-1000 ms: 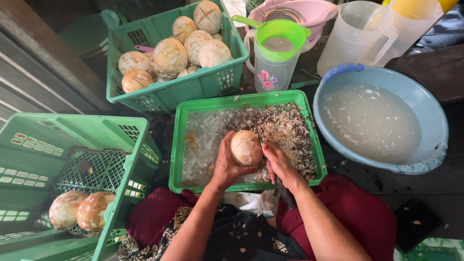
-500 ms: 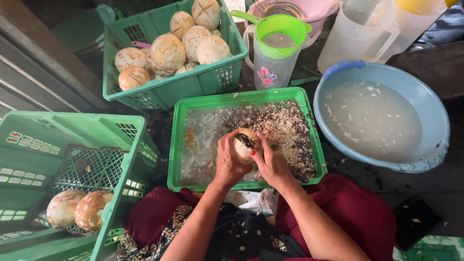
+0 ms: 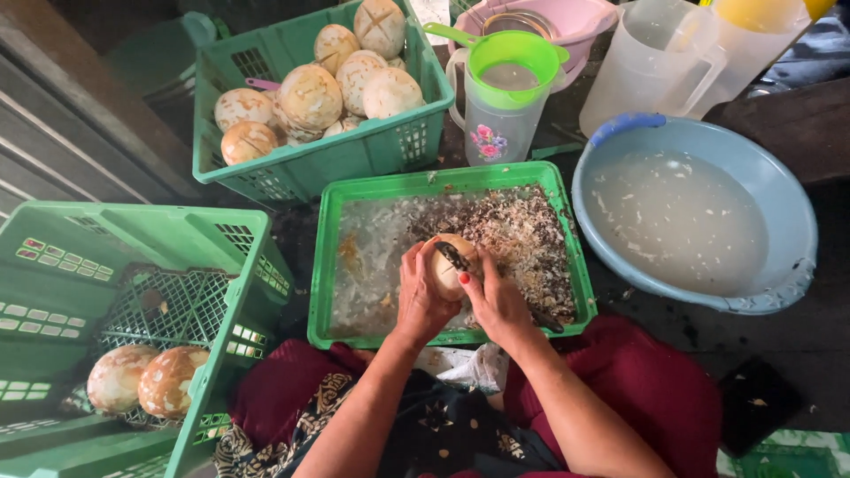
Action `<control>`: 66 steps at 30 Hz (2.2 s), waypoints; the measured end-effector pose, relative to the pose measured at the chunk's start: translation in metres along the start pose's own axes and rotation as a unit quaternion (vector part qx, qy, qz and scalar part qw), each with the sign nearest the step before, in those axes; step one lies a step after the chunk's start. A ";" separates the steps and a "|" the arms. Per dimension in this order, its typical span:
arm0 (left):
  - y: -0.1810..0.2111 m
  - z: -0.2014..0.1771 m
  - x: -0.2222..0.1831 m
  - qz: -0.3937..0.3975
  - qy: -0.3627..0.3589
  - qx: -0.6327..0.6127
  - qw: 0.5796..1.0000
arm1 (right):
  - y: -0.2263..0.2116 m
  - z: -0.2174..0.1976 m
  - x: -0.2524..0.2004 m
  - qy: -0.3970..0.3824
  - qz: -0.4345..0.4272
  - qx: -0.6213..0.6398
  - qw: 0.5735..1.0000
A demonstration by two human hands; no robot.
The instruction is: Peeling the outer husk of coconuts using a knife over a collection tray while sitting on the floor.
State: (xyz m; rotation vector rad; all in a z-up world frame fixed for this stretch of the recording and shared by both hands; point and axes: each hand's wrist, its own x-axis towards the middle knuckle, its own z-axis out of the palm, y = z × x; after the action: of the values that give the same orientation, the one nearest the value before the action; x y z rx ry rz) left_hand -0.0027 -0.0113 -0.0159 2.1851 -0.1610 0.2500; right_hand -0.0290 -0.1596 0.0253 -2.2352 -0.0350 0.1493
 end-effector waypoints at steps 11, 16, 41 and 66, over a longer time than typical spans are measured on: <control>-0.008 0.008 -0.005 0.051 0.018 0.069 0.996 | 0.046 0.027 0.052 0.046 0.126 0.143 0.981; -0.006 -0.011 0.008 -0.014 -0.015 0.021 1.000 | 0.029 0.003 0.034 0.029 0.131 0.257 0.957; 0.025 -0.039 0.004 -0.117 -0.129 -0.017 0.985 | 0.171 -0.046 0.082 0.072 0.211 -0.315 0.923; 0.005 -0.036 0.019 -0.046 -0.081 -0.062 0.994 | -0.013 -0.033 -0.010 0.005 0.022 0.128 0.991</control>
State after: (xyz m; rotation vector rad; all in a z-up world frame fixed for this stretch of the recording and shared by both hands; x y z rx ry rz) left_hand 0.0101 0.0149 0.0128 2.0816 -0.1625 0.0103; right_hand -0.0351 -0.1782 0.0566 -1.9805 0.0376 0.1580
